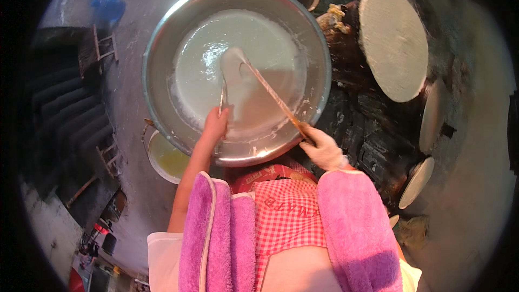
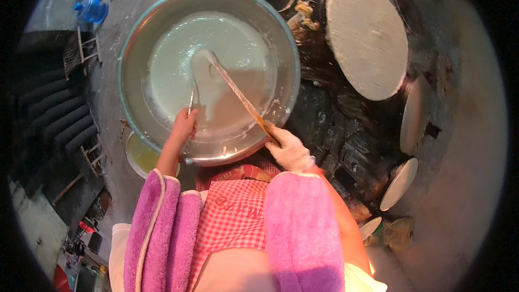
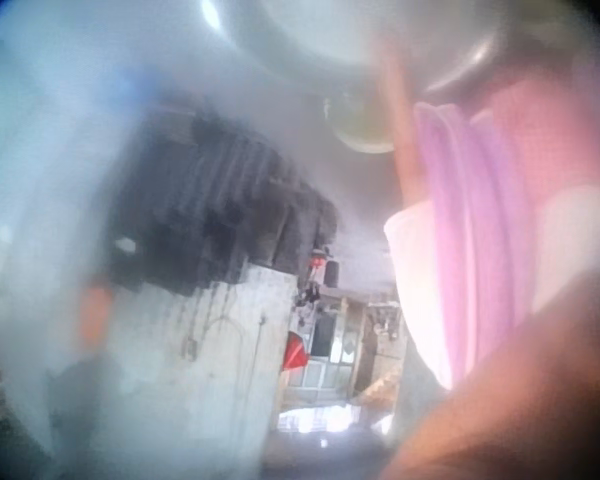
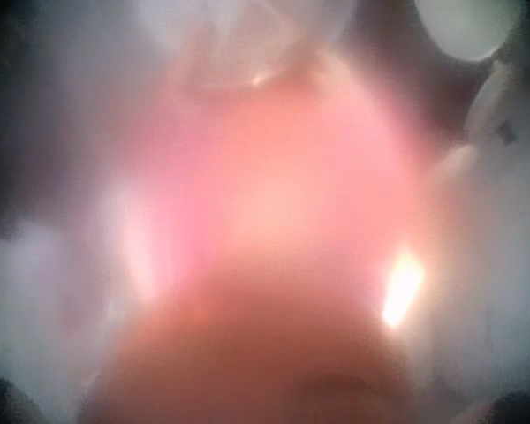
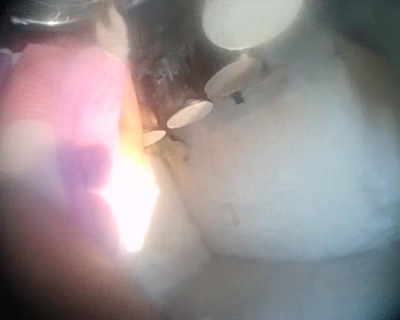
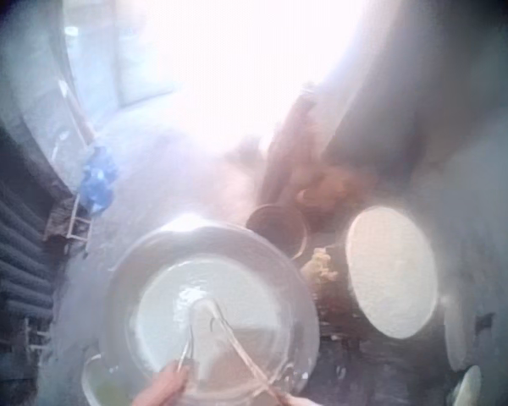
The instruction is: The person prepares thin crepes using several circular hot plates. They pour liquid batter onto a plate using a ladle and spread it thinly with a wooden stick. They then peel the cooked crepes off the plates by hand or using the stick and place them onto a stack.
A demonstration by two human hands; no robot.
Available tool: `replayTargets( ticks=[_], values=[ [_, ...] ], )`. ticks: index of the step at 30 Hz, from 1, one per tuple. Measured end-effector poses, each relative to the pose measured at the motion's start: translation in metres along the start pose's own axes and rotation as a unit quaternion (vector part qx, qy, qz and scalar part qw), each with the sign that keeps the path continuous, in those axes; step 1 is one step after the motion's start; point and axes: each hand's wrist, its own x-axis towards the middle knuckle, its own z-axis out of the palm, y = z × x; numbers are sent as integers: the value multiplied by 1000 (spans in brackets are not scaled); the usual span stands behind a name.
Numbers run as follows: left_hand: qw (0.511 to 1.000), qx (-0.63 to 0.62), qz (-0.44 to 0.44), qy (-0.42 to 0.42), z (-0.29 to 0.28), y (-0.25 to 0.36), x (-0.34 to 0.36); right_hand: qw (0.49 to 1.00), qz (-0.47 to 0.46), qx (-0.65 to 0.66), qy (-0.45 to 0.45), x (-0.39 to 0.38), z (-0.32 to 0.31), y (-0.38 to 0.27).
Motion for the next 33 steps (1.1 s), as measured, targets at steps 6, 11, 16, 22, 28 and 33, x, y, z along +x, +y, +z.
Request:
replayTargets(
  ticks=[6,11,16,22,28,33],
  values=[
    [933,-337,-56,-110,78,25,-88,953,34,-296,-62,-50,-38,-6],
    [901,-418,82,-84,111,74,-195,967,-56,-245,-38,-105,-69,-25],
    [787,-465,283,-290,116,136,-308,904,-371,-138,162,-147,-108,-59],
    [735,-440,341,-386,70,187,-401,880,-435,190,-40,-154,-132,-148],
    [754,-440,250,-419,84,175,-423,785,-220,489,-308,-128,-133,-116],
    [689,-624,-14,-369,75,137,-370,859,-17,454,-238,-116,-106,19]
  ],
)
